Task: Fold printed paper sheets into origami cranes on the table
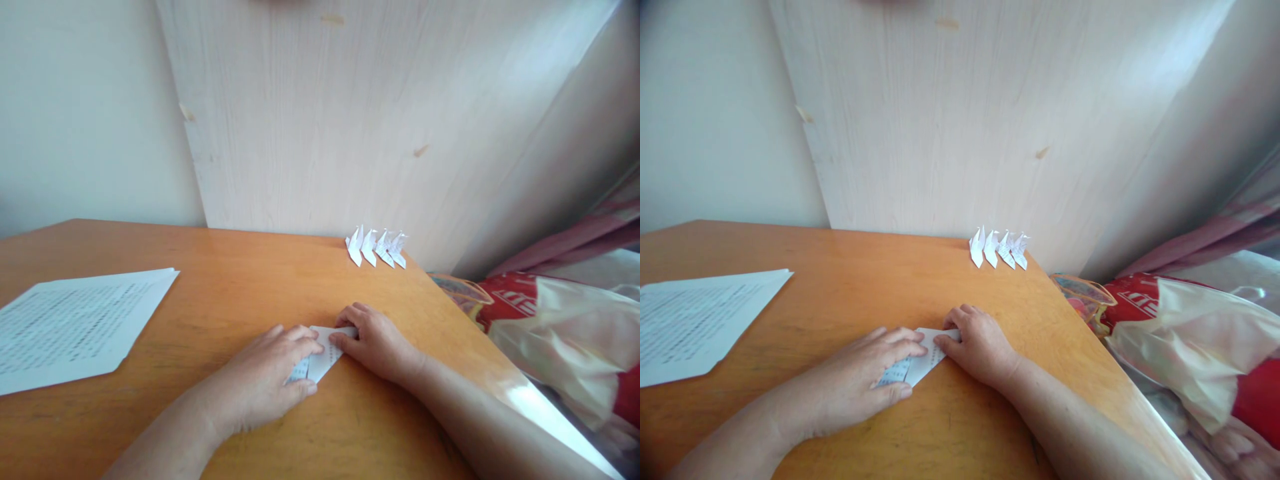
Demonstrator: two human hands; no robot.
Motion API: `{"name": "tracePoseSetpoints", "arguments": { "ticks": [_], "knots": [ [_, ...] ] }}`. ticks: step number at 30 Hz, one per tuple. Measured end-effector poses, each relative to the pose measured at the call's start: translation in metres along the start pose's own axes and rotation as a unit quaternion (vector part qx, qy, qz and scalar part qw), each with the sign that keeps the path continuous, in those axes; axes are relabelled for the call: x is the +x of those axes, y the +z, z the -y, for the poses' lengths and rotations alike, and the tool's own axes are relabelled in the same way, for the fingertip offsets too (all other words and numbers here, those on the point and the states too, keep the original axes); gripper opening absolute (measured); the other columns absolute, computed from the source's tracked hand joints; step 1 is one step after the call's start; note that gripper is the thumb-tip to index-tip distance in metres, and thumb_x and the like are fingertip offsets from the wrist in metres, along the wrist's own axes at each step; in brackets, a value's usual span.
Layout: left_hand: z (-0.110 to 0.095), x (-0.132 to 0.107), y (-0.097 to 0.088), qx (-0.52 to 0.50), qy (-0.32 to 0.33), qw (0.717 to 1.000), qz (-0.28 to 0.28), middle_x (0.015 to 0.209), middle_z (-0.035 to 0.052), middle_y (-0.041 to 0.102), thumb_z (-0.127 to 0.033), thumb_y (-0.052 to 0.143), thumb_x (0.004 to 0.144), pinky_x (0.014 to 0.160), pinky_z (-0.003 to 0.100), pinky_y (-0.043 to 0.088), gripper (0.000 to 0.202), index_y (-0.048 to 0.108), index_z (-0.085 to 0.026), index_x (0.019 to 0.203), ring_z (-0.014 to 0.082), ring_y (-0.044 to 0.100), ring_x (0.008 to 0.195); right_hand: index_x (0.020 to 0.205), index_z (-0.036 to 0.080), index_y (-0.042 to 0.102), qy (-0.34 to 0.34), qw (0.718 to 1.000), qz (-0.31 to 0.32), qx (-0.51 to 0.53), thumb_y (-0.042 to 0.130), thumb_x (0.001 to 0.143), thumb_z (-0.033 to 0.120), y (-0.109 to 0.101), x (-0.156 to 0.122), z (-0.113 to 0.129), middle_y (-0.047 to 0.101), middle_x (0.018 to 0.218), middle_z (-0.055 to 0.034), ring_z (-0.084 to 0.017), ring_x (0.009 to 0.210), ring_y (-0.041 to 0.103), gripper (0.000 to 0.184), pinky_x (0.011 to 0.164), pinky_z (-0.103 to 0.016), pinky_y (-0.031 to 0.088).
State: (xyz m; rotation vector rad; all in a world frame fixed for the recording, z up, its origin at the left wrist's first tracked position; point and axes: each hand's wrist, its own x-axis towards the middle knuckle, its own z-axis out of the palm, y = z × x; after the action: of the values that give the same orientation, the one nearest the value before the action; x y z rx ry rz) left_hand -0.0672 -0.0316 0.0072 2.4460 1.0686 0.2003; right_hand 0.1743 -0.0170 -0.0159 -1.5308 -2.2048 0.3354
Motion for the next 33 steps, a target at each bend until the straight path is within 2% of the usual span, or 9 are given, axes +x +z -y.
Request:
{"name": "tracePoseSetpoints", "arguments": {
  "ticks": [7, 17, 20, 25, 33],
  "knots": [
    [0.004, -0.001, 0.003, 0.006, 0.001, 1.000, -0.009, 0.148, -0.0022, 0.051, -0.038, 0.057, 0.090, 0.113, 0.041, 0.035, 0.052, 0.050, -0.037, 0.142, 0.0248, 0.046, 0.133, 0.090, 0.022, 0.065, -0.004, 1.000, -0.002, 0.027, 0.062, 0.085, 0.022, -0.002, -0.004, -0.001, 0.065, 0.088, -0.0012, -0.016, 0.081, 0.058, 0.006, 0.073, -0.028, 0.042],
    [0.008, -0.004, 0.006, -0.003, -0.023, 1.000, -0.008, 0.153, -0.0034, 0.045, -0.039, 0.058, 0.090, 0.116, 0.049, 0.033, 0.053, 0.050, -0.041, 0.142, 0.0289, 0.042, 0.139, 0.091, 0.020, 0.064, 0.039, 0.997, -0.009, 0.073, 0.061, 0.077, 0.012, -0.009, -0.005, -0.009, 0.065, 0.088, -0.0007, -0.016, 0.081, 0.058, 0.017, 0.073, -0.028, 0.043],
    [0.006, -0.003, 0.005, 0.001, -0.032, 0.999, 0.002, 0.154, -0.0036, 0.045, -0.037, 0.059, 0.090, 0.114, 0.049, 0.037, 0.052, 0.052, -0.041, 0.141, 0.0287, 0.043, 0.138, 0.086, 0.020, 0.063, 0.073, 0.991, -0.012, 0.109, 0.055, 0.083, 0.015, -0.016, -0.002, -0.017, 0.065, 0.084, -0.0005, -0.016, 0.079, 0.058, 0.010, 0.071, -0.028, 0.043],
    [0.005, -0.002, 0.005, 0.001, -0.042, 0.999, 0.005, 0.153, -0.0046, 0.046, -0.037, 0.058, 0.090, 0.113, 0.050, 0.038, 0.048, 0.054, -0.042, 0.138, 0.0287, 0.045, 0.137, 0.077, 0.019, 0.062, 0.139, 0.979, 0.025, 0.150, 0.051, 0.090, 0.025, -0.023, 0.002, -0.018, 0.062, 0.073, 0.0003, -0.015, 0.070, 0.055, 0.018, 0.062, -0.027, 0.041],
    [0.002, -0.001, 0.003, -0.003, -0.044, 0.999, 0.004, 0.153, -0.0036, 0.046, -0.036, 0.057, 0.090, 0.114, 0.050, 0.038, 0.050, 0.052, -0.040, 0.140, 0.0277, 0.044, 0.137, 0.075, 0.021, 0.062, 0.142, 0.985, 0.053, 0.078, 0.058, 0.089, 0.033, -0.012, -0.003, -0.016, 0.065, 0.071, 0.0005, -0.014, 0.064, 0.056, 0.019, 0.056, -0.027, 0.036]
  ]
}}
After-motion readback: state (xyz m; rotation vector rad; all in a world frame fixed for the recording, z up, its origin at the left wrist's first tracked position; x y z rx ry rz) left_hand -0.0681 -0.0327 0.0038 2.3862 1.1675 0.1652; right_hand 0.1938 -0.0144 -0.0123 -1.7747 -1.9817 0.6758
